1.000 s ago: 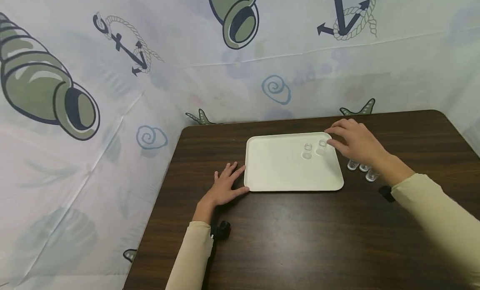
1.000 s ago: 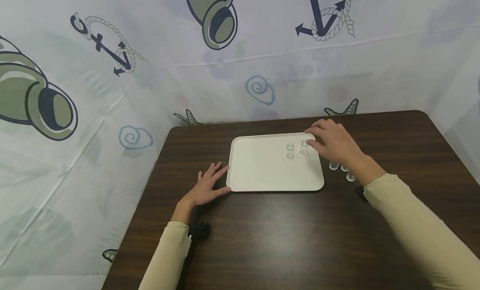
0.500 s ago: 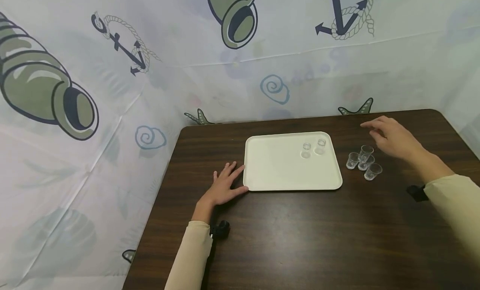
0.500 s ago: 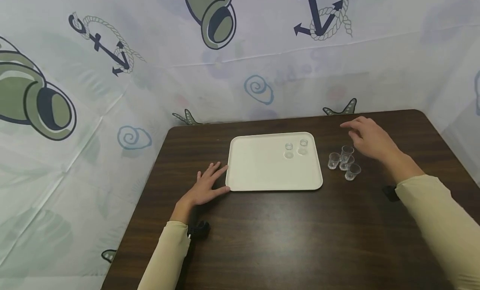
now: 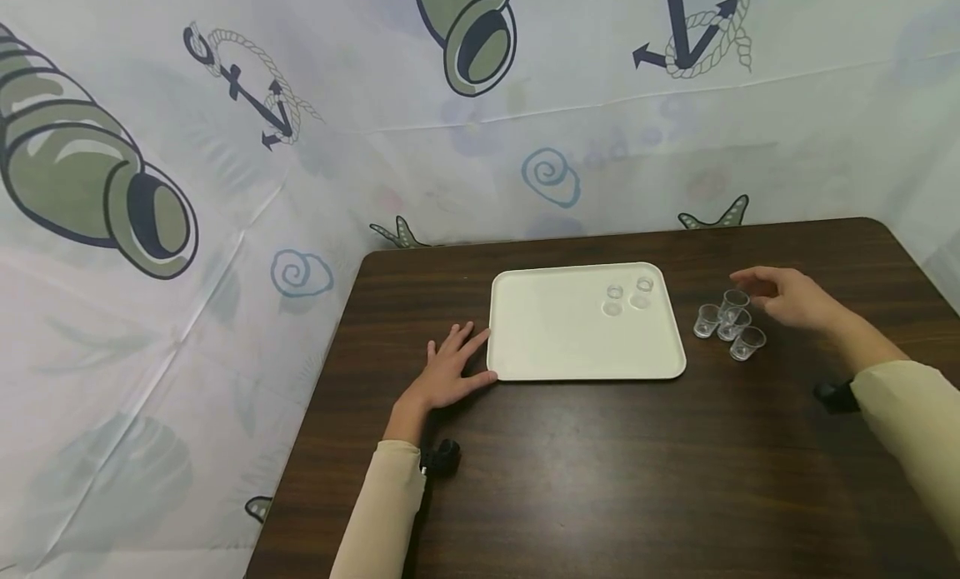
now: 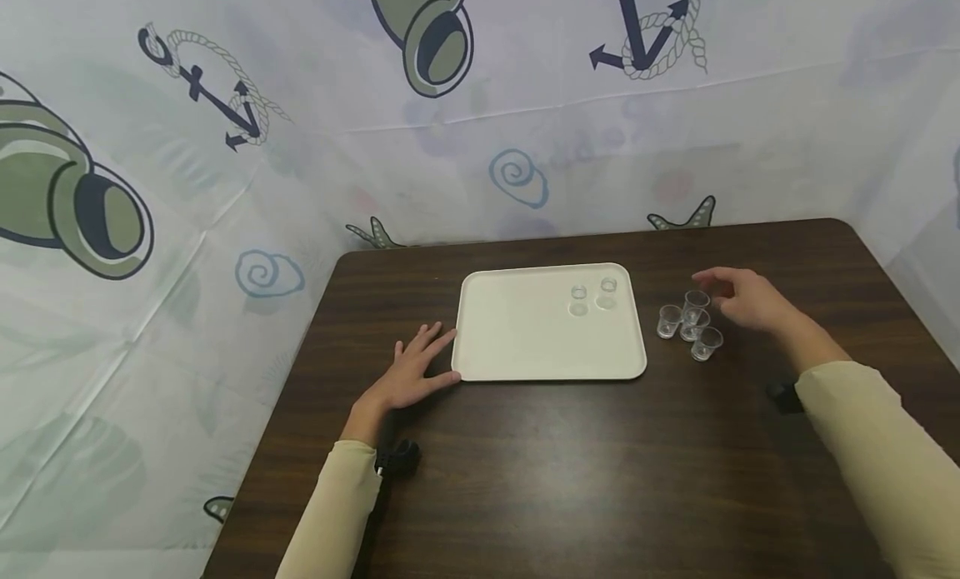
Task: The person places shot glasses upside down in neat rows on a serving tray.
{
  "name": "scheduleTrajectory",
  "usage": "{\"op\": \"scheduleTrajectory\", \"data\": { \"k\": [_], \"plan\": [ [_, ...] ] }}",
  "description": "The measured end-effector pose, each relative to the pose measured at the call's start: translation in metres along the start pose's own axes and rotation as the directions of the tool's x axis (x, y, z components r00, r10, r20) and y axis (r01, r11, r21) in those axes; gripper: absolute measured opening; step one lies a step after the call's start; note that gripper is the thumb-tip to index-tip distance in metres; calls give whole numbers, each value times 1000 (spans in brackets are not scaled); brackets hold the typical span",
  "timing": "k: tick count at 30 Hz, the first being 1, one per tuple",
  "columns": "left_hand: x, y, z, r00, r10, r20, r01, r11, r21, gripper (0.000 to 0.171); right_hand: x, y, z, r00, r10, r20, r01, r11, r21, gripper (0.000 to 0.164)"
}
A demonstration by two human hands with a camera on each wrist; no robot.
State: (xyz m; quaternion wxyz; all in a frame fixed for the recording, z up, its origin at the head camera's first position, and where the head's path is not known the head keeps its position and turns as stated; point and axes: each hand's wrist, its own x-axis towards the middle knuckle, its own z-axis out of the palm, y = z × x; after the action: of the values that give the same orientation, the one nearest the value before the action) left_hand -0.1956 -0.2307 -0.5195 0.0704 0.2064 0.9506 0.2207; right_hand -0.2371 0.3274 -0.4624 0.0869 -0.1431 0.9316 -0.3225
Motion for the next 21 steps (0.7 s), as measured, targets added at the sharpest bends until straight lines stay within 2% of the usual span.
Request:
{"op": "scheduleTrajectory", "data": {
  "k": [9,21],
  "plan": [
    [0,1,-1,1000,1,-3,-1,1000,10,81,3,9,10,999,-7,33,5,999,44,47],
    [0,1,0,1000,-2,1,2,1000,5,81,1,12,17,998,45,45,-47,997,67,38]
  ]
}}
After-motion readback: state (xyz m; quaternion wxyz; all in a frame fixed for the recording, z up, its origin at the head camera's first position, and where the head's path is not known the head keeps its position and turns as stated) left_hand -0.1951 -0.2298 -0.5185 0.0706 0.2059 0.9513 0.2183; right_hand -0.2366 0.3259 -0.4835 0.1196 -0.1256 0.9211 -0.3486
